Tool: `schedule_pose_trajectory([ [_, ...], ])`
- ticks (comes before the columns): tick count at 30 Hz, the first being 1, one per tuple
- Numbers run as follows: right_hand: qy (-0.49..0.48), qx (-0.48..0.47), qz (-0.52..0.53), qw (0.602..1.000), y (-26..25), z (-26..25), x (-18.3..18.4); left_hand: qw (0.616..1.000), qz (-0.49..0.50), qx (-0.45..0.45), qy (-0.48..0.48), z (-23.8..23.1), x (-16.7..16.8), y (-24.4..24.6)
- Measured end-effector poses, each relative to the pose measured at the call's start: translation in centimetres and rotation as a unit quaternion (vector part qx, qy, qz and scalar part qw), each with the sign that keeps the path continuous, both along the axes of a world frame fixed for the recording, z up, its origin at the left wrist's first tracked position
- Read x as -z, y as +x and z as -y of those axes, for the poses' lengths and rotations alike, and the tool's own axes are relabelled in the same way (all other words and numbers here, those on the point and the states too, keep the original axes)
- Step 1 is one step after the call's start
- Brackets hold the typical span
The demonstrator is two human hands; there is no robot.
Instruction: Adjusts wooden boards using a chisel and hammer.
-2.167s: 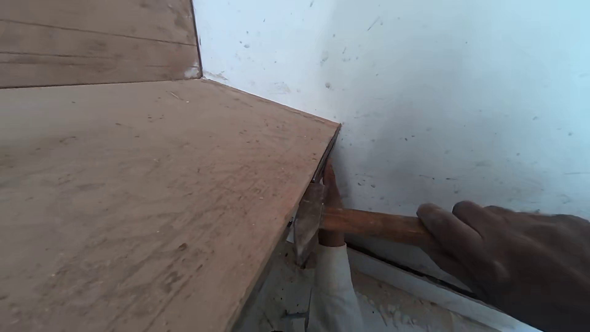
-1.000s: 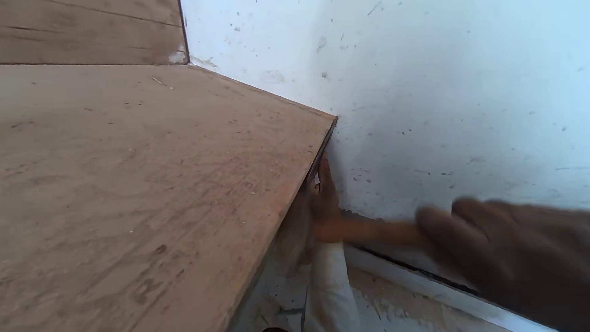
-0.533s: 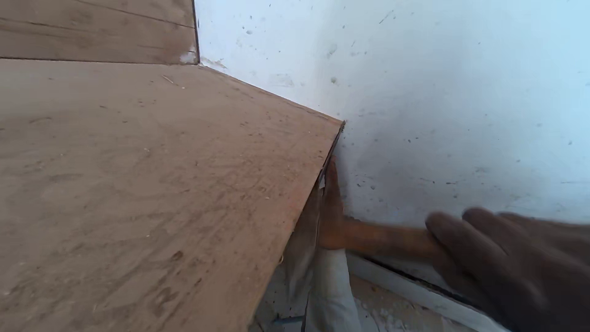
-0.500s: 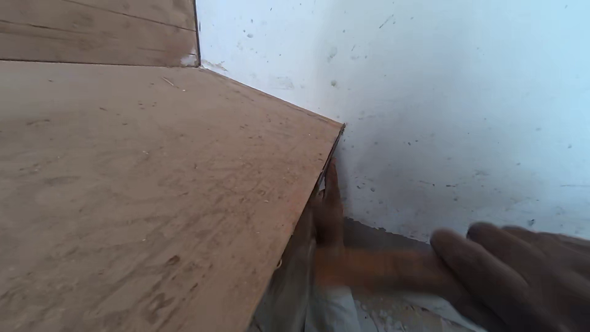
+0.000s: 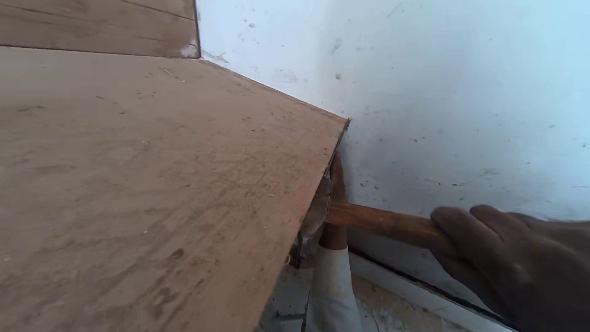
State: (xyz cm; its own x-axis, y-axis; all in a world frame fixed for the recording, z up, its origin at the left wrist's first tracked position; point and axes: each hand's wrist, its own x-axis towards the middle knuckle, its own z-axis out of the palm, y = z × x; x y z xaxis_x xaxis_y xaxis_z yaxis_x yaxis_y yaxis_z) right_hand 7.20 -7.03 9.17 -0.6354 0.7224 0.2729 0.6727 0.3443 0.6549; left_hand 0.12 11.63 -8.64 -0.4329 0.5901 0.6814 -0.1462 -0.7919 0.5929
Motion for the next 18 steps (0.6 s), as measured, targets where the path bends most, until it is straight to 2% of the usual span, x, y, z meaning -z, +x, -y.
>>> schedule_pose_trajectory([
  [2,-0.036,-0.004,0.000,0.999,-0.5,1.1,-0.7,0.989,0.119,-0.016,-0.082,2.9,-3.4,-1.8],
  [4,-0.063,-0.015,0.003,0.998,-0.8,1.9,-1.0,0.989,0.133,-0.049,-0.043,3.3,-3.6,-2.4],
  [5,-0.050,-0.020,0.000,0.999,-0.6,1.6,-0.7,0.984,0.161,-0.063,-0.035,3.2,-4.2,-2.1],
  [7,0.000,-0.007,-0.002,1.000,0.2,0.1,0.2,0.975,0.219,-0.034,-0.035,3.1,-5.1,-1.5],
  [10,-0.038,0.009,-0.003,0.999,-0.5,0.5,-0.5,0.975,0.209,-0.026,-0.076,3.6,-5.7,-2.0],
  [12,-0.074,-0.015,-0.002,0.997,-1.3,1.6,-1.3,0.974,0.202,-0.068,-0.073,3.3,-5.9,-2.0],
  [14,-0.048,-0.040,0.003,0.998,-0.9,1.1,-0.9,0.974,0.205,-0.082,-0.051,3.0,-5.5,-1.6],
  [16,-0.015,-0.012,0.002,1.000,0.1,-0.4,-0.3,0.977,0.190,-0.098,-0.003,2.4,-5.0,-1.3],
  [18,-0.036,0.009,0.002,0.999,-0.4,-0.4,-0.7,0.981,0.168,-0.099,-0.015,2.6,-5.1,-1.9],
])
